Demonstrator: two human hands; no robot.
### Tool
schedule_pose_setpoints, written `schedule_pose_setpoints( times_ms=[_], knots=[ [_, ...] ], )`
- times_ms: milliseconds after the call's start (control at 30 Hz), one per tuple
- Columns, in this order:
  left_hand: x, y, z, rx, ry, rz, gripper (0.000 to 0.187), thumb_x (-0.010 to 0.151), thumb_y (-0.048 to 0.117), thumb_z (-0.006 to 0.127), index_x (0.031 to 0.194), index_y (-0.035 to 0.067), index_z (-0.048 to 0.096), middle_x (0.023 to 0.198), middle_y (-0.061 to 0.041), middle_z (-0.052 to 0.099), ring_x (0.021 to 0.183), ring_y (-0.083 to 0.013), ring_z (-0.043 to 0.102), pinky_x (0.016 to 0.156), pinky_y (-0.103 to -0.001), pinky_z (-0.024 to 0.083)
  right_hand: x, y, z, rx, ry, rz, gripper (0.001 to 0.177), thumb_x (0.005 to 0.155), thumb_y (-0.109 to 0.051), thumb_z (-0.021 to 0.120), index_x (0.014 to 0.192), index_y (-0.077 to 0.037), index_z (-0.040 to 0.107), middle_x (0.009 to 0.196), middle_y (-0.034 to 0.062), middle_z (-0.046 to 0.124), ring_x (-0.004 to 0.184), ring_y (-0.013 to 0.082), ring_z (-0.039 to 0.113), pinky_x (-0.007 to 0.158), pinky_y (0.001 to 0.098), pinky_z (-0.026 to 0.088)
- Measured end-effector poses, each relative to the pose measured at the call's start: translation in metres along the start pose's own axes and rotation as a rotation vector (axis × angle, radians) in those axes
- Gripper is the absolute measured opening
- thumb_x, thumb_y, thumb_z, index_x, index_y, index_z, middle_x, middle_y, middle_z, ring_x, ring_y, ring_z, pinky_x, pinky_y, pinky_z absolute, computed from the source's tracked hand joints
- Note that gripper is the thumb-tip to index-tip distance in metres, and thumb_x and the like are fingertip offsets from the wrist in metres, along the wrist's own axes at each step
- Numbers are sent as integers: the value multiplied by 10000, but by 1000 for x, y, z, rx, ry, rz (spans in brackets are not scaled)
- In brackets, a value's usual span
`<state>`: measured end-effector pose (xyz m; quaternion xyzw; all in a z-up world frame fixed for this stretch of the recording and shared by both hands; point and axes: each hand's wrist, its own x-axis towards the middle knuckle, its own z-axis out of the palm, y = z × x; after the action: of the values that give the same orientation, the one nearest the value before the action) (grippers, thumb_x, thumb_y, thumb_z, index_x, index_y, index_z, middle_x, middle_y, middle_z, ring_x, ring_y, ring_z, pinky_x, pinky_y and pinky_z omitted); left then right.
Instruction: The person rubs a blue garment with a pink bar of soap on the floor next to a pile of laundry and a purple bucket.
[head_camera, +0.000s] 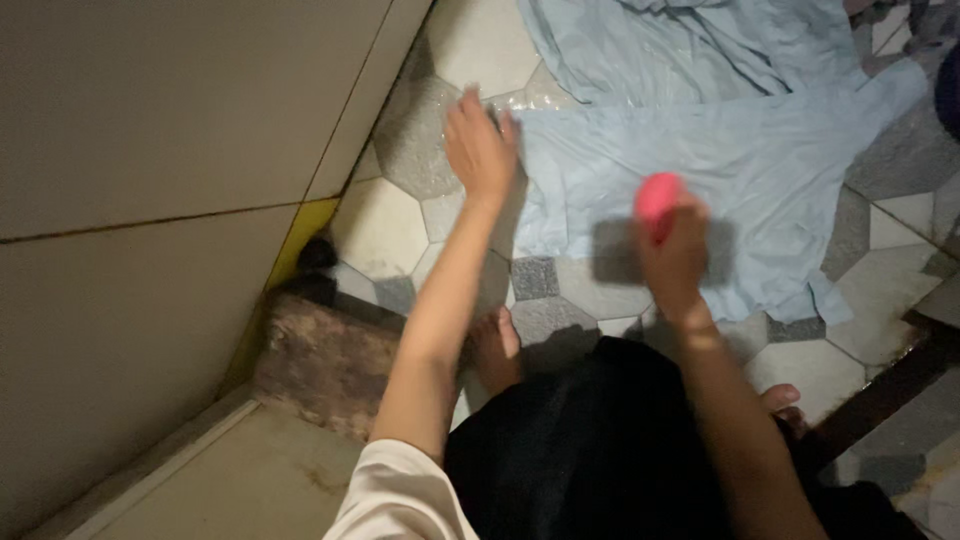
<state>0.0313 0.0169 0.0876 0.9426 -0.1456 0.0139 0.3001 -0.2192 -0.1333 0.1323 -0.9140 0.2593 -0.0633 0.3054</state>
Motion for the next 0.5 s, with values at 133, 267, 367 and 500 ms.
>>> schedule_pose_setpoints(
  times_ms=[133,267,367,500],
  knots=[
    [-65,24,-21,-159,-510,-389,624,910,484,711,1217,-35,551,1049,-230,649,949,-408,654,827,-513,512,9,21,-5,-56,46,177,559,1050,-292,672,1430,74,486,1264,258,596,1147,429,572,995,525,436],
    [-119,20,-16,-35,-715,-333,575,812,513,757,1050,3,641,1056,-233,640,955,-406,649,806,-496,526,-8,64,18,-113,5,38,726,1057,-274,675,1569,107,329,1320,300,524,1251,472,481,1220,634,280],
    [-148,-2,11,-102,-490,-198,289,877,313,715,1007,55,713,1086,-203,646,990,-389,643,858,-470,530,-6,109,28,-247,19,-24,723,1078,-272,690,1574,116,337,1376,330,501,1314,513,460,1247,657,204],
    [-182,-44,13,-367,-486,-13,235,814,274,768,813,48,702,1208,-226,627,987,-366,626,805,-443,526,4,132,10,-187,-4,88,683,1094,-266,680,1552,125,357,1520,399,410,1411,635,313,1212,646,202]
  ],
)
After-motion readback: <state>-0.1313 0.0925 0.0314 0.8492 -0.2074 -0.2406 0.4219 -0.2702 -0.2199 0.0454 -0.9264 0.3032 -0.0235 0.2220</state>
